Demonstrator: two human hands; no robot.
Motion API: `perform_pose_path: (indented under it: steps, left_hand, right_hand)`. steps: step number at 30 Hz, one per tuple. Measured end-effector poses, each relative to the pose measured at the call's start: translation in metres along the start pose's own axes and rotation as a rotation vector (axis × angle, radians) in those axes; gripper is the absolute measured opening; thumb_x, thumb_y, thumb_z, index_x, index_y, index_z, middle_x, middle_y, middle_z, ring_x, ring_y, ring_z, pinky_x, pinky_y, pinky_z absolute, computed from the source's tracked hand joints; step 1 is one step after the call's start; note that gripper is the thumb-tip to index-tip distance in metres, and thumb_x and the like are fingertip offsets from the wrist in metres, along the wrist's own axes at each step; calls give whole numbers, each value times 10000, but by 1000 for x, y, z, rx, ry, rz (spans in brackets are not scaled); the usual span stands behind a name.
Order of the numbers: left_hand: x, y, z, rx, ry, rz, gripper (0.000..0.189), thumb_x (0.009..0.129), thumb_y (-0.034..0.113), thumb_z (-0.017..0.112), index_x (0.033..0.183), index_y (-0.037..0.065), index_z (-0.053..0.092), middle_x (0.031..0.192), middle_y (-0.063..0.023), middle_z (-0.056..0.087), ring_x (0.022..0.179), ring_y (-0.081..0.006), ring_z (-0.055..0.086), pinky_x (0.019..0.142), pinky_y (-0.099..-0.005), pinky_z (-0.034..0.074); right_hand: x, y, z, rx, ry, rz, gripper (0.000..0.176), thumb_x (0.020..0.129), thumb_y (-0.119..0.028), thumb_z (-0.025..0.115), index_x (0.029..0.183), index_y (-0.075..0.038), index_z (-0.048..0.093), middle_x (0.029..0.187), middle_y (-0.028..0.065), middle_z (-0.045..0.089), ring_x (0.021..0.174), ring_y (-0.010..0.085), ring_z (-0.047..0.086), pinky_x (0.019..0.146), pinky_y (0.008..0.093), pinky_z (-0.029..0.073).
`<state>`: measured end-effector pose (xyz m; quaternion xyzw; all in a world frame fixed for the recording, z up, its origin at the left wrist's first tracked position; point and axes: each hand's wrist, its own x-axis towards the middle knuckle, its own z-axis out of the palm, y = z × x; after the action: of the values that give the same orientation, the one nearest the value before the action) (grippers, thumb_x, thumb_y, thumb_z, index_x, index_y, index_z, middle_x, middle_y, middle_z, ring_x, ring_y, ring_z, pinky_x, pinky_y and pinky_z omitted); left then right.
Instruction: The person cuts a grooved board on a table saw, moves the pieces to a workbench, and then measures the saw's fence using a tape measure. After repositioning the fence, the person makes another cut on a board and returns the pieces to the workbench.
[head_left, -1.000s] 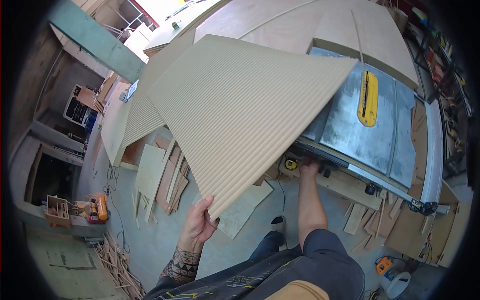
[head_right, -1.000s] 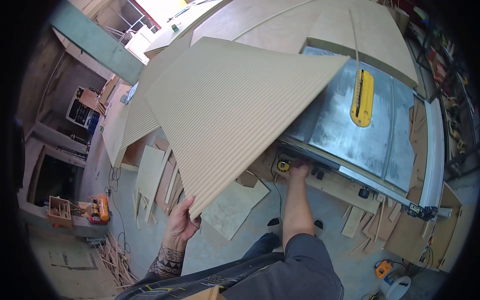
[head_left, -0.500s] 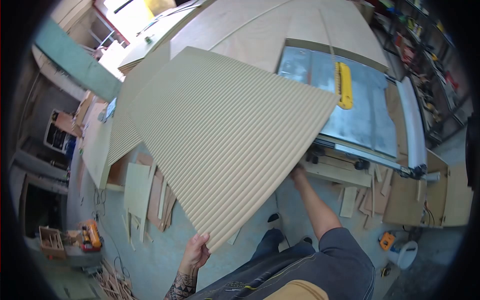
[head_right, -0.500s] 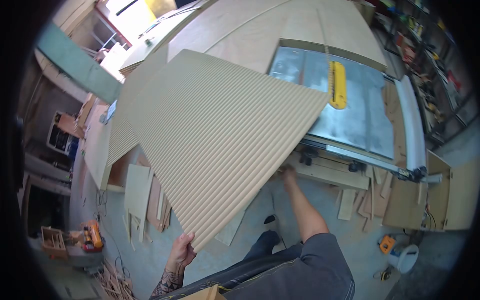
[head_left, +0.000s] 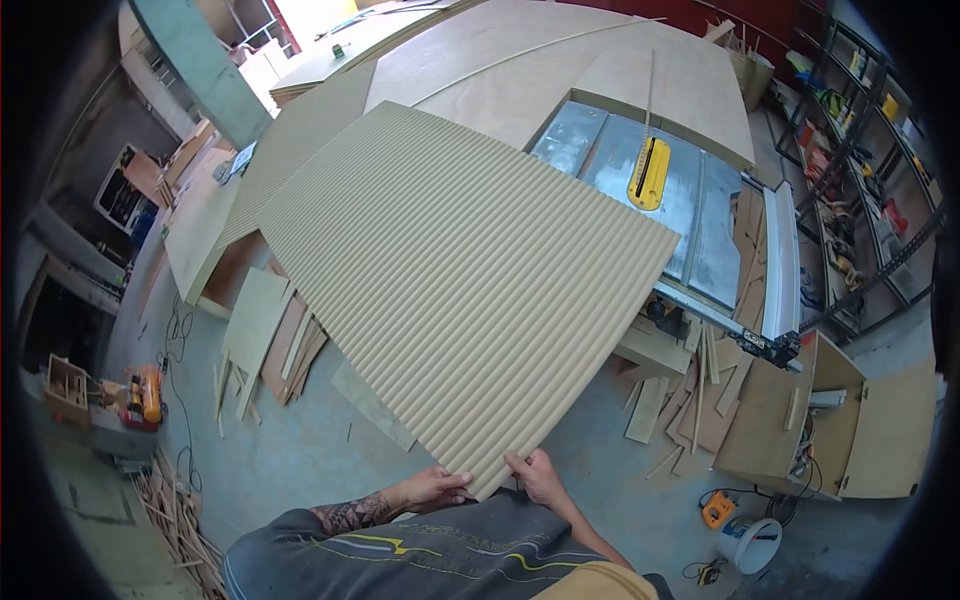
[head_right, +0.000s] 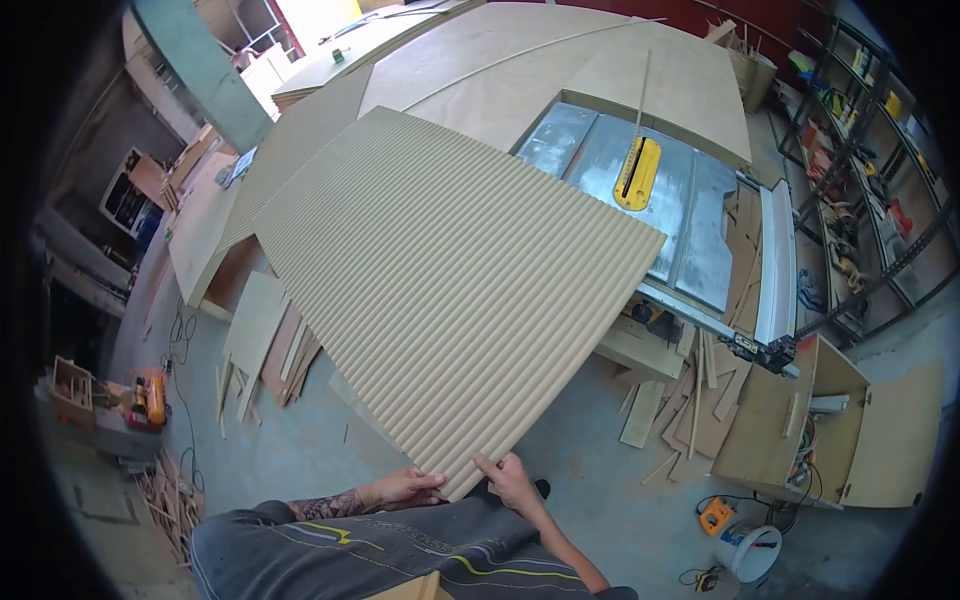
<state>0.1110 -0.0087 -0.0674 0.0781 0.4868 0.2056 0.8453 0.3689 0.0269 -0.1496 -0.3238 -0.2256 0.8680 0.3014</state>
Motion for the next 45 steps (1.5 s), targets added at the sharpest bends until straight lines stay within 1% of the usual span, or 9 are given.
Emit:
perform_pose_path:
  steps: [6, 7, 14, 19, 23, 27, 39, 42, 45]
  left_hand:
    - [-7, -43, 57, 99, 49, -269, 524, 1011, 356, 654, 1114, -158, 644, 1055, -186, 744, 904, -199, 736, 802, -297, 611]
    - [-9, -46, 62, 163, 46, -282, 576, 1013, 390, 643, 1185, -160, 630, 1136, -186, 730, 991, -201, 724, 849, -299, 598]
    - [-10, -26, -81, 146, -57, -119, 547, 1043, 303, 522, 1493, 4, 437, 1391, -194, 596, 1288, -304, 573, 1097, -475, 453]
    - [11, 68, -251, -336, 569, 693, 1067, 920, 812, 388, 1622, 56, 120, 1657, -241, 211, 1532, -365, 232, 1234, -527, 200]
    - [31, 152, -227, -457, 509, 886, 963, 939, 726, 491, 1581, 47, 263, 1597, -205, 350, 1452, -373, 379, 1191, -528, 322]
    - [56, 134, -171, -504, 413, 934, 730, 1002, 575, 521, 1483, 30, 448, 1481, -188, 506, 1313, -371, 541, 1086, -532, 478]
    - [74, 65, -87, -509, 119, 733, 597, 1043, 441, 530, 1464, 22, 463, 1458, -170, 537, 1329, -353, 535, 1119, -530, 459]
    - [74, 59, -71, -575, 128, 708, 582, 1046, 428, 533, 1466, 31, 463, 1465, -170, 531, 1337, -353, 527, 1122, -543, 451]
    - [72, 57, -68, -580, 70, 695, 594, 1036, 435, 560, 1469, 41, 463, 1462, -167, 534, 1337, -353, 528, 1124, -545, 448]
  right_hand:
    - [-73, 12, 13, 97, 265, -234, 301, 1036, -141, 605, 1264, 55, 617, 1161, 121, 710, 1043, 170, 672, 928, 322, 534]
    - [-76, 24, 3, 107, 263, -250, 312, 1026, -88, 604, 1298, 60, 566, 1218, 154, 681, 1087, 228, 677, 956, 400, 564]
    - [-88, 47, -26, 33, 441, -278, 308, 1024, -112, 615, 1293, 34, 576, 1218, 130, 685, 1096, 191, 665, 973, 352, 529]
    - [-125, -14, -19, 156, 519, -285, 317, 1031, -157, 613, 1290, 24, 599, 1236, 98, 690, 1126, 155, 638, 994, 320, 485]
    - [-166, -33, -65, 122, 689, -327, 318, 1037, -162, 601, 1300, 16, 595, 1241, 89, 690, 1124, 157, 641, 991, 317, 488]
    - [-210, -47, -105, -37, 832, -459, 304, 1041, -170, 596, 1283, 13, 607, 1230, 72, 690, 1107, 134, 633, 981, 300, 482]
    - [-289, -43, -205, -614, 1418, -379, 297, 969, -274, 700, 1038, 11, 655, 866, 56, 718, 773, 147, 649, 756, 313, 518]
    - [-288, -33, -197, -830, 1604, -265, 445, 926, -335, 734, 1139, 43, 634, 1020, 155, 715, 880, 261, 669, 830, 367, 514]
    - [-274, 0, -162, -589, 2155, -326, 733, 909, -426, 729, 1394, 55, 463, 1415, 239, 492, 1214, 362, 546, 1017, 447, 443]
